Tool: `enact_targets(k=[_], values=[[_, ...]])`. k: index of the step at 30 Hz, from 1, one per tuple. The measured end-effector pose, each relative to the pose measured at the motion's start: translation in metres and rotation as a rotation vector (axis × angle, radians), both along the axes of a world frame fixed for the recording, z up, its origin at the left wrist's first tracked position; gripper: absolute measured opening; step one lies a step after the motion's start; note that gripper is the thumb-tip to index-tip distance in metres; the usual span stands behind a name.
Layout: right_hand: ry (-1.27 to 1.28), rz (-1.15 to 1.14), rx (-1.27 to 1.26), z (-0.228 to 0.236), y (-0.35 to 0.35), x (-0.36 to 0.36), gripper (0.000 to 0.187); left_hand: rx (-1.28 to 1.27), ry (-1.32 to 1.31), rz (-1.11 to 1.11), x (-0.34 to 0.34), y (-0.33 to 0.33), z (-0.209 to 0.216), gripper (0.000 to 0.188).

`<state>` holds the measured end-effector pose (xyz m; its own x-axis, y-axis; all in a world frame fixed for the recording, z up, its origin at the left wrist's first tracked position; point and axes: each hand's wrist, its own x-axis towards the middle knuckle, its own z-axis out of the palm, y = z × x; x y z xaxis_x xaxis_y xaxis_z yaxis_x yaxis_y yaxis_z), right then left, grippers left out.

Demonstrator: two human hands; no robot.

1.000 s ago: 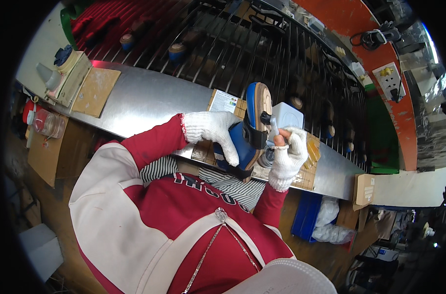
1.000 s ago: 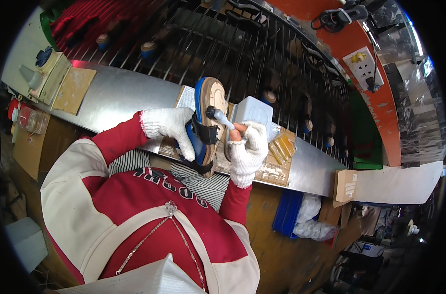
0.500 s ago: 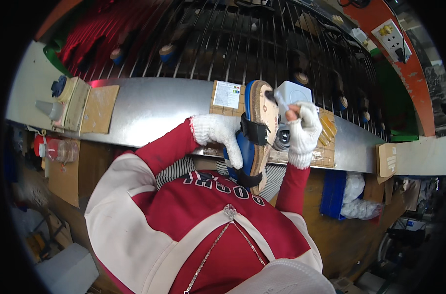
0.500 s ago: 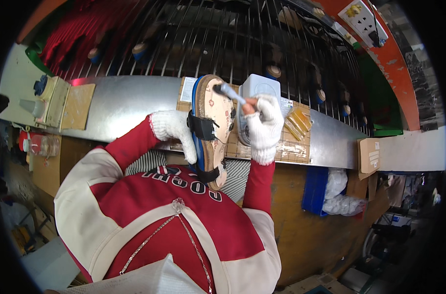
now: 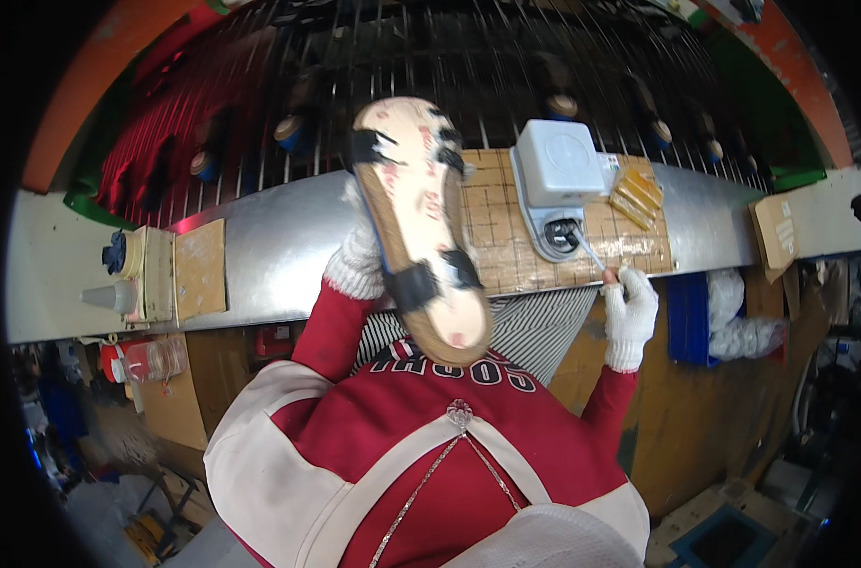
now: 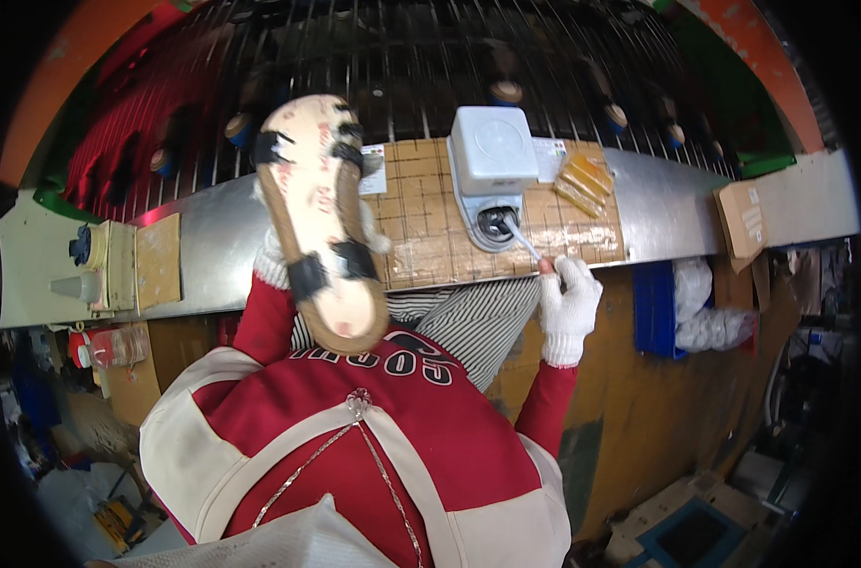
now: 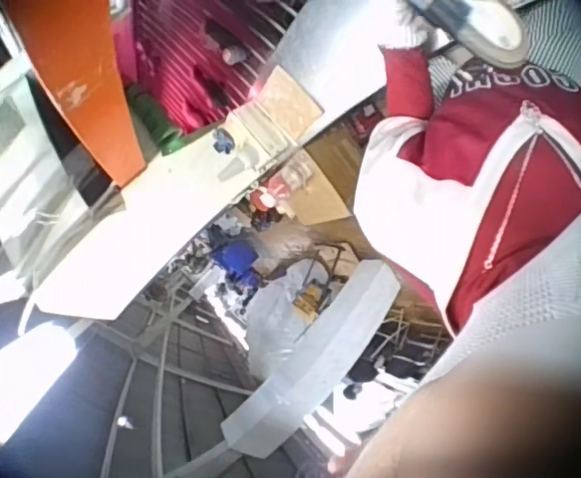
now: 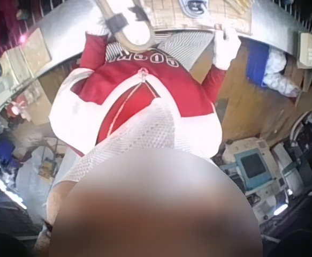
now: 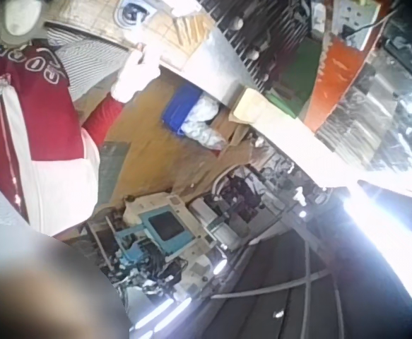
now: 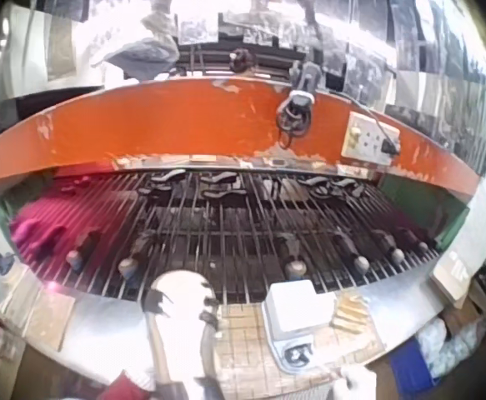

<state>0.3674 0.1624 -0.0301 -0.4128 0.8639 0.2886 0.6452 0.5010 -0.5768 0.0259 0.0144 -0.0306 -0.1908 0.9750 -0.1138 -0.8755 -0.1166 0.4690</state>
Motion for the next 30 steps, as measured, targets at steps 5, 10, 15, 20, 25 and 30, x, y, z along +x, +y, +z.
enact_targets(k=[5, 10, 15, 20, 25, 30], values=[[-0.203, -0.036, 0.225, -0.005, 0.001, 0.000, 0.013, -0.035, -0.109, 0.052, 0.004, -0.028, -0.024, 0.089], [-0.273, -0.024, 0.305, 0.001, 0.004, -0.011, 0.013, 0.068, -0.260, -0.121, 0.005, -0.048, -0.025, 0.116], [-0.392, 0.008, 0.398, 0.004, 0.007, -0.023, 0.012, -0.317, -0.077, 0.312, 0.002, -0.052, -0.043, 0.106], [-0.468, 0.082, 0.380, -0.003, 0.015, -0.013, 0.009, 0.083, -0.301, 0.080, -0.001, -0.056, -0.050, 0.086], [-0.286, 0.039, -0.053, -0.005, 0.021, -0.004, 0.025, -0.262, 0.102, 0.425, 0.022, -0.044, -0.024, 0.076], [0.085, -0.009, -0.549, -0.014, 0.024, 0.001, 0.031, -0.305, 0.094, 0.323, 0.026, -0.038, -0.001, 0.079]])
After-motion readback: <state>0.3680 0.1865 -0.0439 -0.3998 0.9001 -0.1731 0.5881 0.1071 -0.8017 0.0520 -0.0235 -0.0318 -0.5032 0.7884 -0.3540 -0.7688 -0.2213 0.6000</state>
